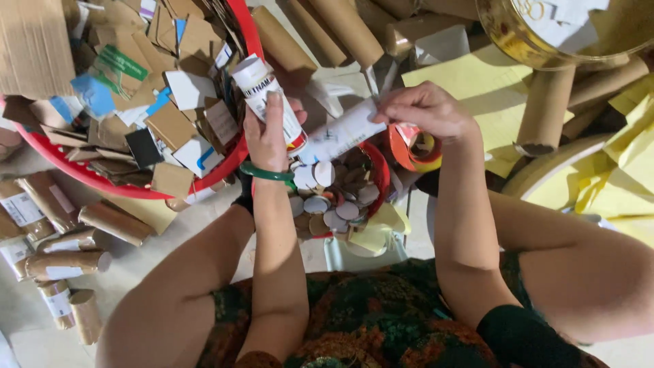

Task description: The person wraps cardboard tubes in yellow paper, secures the paper with tape using a manual dispenser, and applies adhesive labels to the wrapped tubes while sitting on a production floor surrounded by materials.

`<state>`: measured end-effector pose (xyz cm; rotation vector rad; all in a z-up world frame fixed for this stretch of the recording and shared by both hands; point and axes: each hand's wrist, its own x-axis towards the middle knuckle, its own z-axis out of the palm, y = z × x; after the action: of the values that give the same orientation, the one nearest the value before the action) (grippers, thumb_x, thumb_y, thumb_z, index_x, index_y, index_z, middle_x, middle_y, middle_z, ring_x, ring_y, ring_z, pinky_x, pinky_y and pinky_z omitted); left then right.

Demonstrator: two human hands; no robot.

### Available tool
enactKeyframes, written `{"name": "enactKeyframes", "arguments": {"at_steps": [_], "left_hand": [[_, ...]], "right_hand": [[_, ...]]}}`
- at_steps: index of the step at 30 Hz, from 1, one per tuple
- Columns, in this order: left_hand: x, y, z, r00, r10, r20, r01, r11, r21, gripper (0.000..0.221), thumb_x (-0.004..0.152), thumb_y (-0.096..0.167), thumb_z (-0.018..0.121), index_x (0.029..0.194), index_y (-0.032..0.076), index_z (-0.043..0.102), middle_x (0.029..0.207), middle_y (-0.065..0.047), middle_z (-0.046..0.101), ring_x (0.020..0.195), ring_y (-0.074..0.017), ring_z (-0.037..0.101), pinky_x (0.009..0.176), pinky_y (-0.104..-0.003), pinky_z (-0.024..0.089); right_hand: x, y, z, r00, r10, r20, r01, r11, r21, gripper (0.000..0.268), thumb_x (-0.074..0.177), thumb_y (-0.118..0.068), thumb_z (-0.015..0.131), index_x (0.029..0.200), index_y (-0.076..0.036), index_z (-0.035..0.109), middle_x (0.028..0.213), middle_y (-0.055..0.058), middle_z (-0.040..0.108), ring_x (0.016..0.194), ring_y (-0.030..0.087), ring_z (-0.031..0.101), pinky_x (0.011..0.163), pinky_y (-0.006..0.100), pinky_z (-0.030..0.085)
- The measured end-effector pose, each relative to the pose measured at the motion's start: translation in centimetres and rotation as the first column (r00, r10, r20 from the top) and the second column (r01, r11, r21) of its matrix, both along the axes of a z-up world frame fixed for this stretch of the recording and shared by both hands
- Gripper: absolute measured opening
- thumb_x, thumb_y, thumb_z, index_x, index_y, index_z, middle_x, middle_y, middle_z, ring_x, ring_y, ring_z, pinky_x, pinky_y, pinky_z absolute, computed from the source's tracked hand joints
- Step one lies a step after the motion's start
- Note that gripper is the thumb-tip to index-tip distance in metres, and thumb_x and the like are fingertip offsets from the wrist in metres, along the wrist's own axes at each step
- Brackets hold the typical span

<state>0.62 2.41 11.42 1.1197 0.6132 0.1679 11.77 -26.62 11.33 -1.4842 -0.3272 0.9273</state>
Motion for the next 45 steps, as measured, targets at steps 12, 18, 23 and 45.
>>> {"name": "enactKeyframes", "arguments": {"at_steps": [12,18,23,45], "left_hand": [[-3.2,-2.6,-5.1,0.914,-0.404,-0.045,0.325,0.792,-0.517,0.078,0.098,0.070,0.030,0.114,0.004,0.067,0.088,-0.015,0.076,0.063,-0.0237,0.073,0.054,-0.036,0.062],[-5.5,-2.6,-7.7,0.873,-0.473,-0.120,0.445,0.872,-0.204,0.051,0.095,0.042,0.073,0.123,0.000,0.067,0.103,-0.011,0.076,0.088,-0.0231,0.075,0.076,-0.038,0.063],[-5.1,0.4,-4.0,0.707,-0.671,-0.222,0.703,0.702,0.115,0.064,0.077,0.037,0.087,0.126,-0.001,0.068,0.114,-0.011,0.076,0.103,-0.0212,0.072,0.091,-0.035,0.057],[-3.7,-2.4,-3.8,0.925,-0.370,0.080,0.379,0.911,-0.164,0.038,0.086,-0.004,0.078,0.119,0.003,0.061,0.091,-0.007,0.071,0.075,-0.0176,0.071,0.068,-0.033,0.060]], "right_hand": [[-6.8,6.7,0.6,0.951,-0.091,0.294,0.154,0.968,-0.198,0.029,0.098,-0.025,0.074,0.112,0.000,0.067,0.095,0.007,0.072,0.086,0.013,0.065,0.077,0.030,0.054],[-9.0,8.3,1.4,0.964,-0.259,-0.053,0.262,0.963,0.060,0.033,0.085,-0.017,0.083,0.110,-0.002,0.067,0.091,0.002,0.072,0.075,0.008,0.065,0.064,0.024,0.054],[-9.3,6.2,-1.8,0.958,-0.257,0.130,0.269,0.960,-0.080,0.035,0.081,-0.015,0.090,0.105,0.000,0.069,0.077,0.002,0.062,0.065,0.007,0.055,0.056,0.024,0.045],[-8.1,4.8,-0.1,0.944,-0.272,0.186,0.266,0.962,0.056,0.019,0.099,-0.009,0.074,0.114,0.001,0.071,0.103,0.005,0.074,0.094,0.008,0.068,0.088,0.025,0.057]]}}
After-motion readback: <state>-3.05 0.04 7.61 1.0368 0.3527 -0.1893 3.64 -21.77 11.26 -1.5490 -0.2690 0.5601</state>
